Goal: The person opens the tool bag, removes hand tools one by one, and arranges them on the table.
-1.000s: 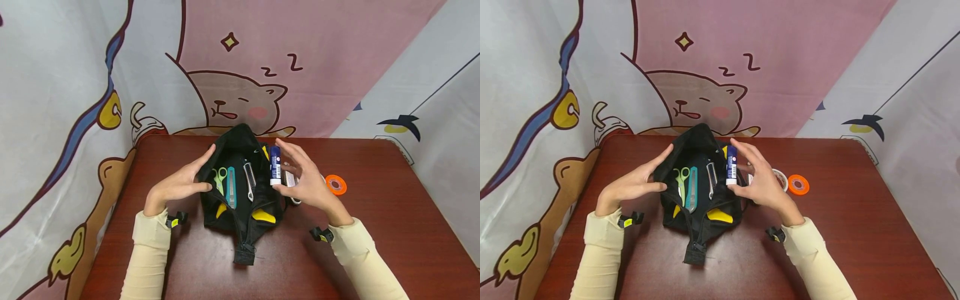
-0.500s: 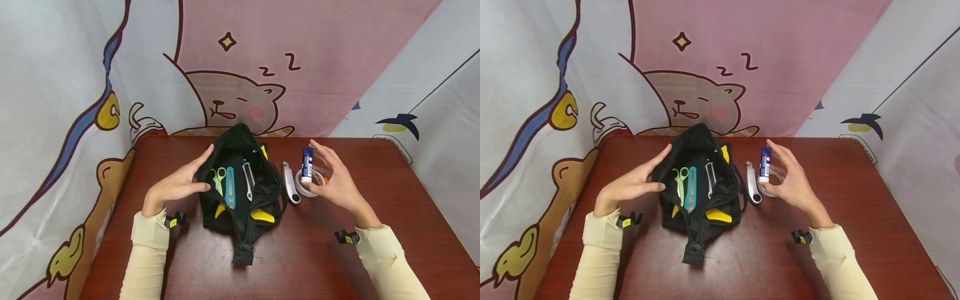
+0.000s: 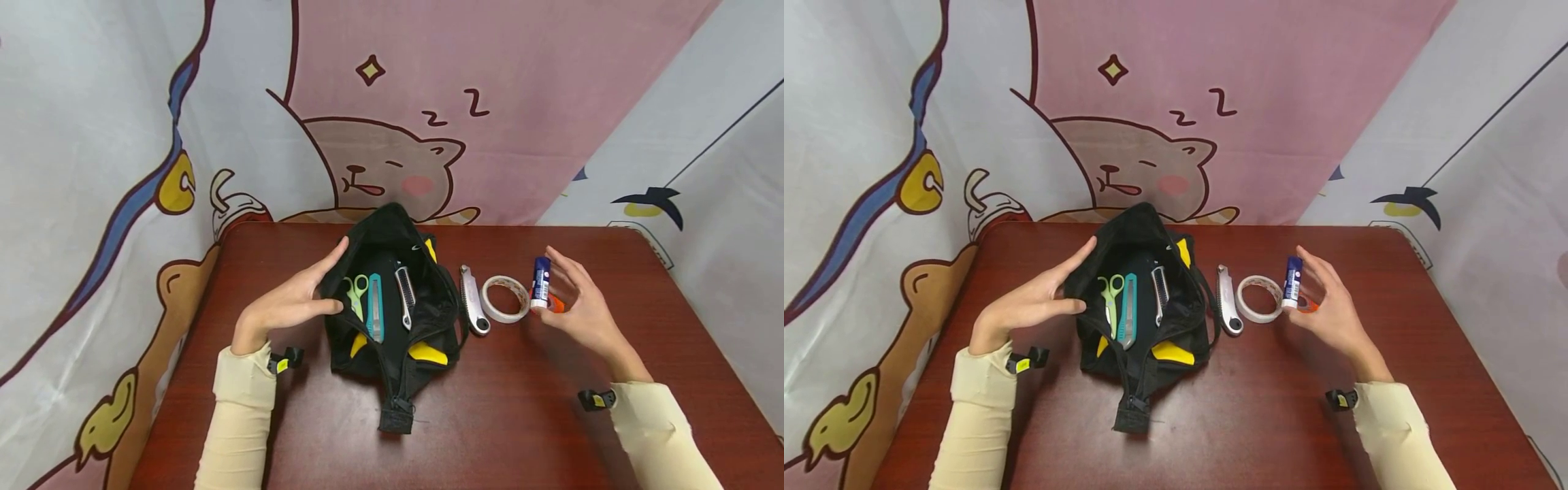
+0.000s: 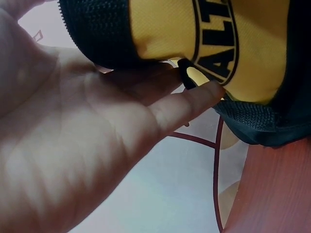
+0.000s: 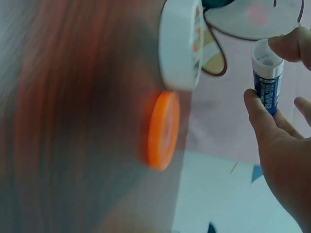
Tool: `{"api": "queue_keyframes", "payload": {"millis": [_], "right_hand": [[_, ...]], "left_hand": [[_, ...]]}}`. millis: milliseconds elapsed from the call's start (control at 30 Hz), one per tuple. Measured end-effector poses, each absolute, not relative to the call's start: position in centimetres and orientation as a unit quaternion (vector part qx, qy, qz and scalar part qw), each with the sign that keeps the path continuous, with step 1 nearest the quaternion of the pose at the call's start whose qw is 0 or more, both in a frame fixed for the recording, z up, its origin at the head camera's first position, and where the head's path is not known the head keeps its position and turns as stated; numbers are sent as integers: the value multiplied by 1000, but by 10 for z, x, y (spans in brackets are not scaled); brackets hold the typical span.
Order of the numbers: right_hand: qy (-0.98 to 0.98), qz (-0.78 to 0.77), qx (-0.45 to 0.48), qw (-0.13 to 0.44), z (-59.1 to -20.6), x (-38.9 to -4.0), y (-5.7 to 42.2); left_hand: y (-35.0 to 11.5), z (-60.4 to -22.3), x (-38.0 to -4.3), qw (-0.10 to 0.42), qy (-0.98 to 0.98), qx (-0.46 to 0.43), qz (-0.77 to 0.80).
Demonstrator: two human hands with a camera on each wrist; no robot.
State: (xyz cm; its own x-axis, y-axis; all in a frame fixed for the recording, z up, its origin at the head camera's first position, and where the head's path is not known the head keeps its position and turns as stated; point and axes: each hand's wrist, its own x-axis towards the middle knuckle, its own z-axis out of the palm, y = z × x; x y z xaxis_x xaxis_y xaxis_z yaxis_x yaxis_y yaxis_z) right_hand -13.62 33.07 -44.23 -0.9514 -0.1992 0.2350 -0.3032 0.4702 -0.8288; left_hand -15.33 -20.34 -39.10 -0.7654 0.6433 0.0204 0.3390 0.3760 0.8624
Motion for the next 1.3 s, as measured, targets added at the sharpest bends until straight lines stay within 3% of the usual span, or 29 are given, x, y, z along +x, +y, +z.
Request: {"api": "queue_keyframes", "payload": {"millis": [633,1300], "right_hand": [[-904,424,65,2,-480,-128,408],[-902,412,117,-64,-492,-137,440]], "left_hand": [[-203,-393,-155,166,810,303,474],[-203,-392,-154,167,811,299,475]]}}
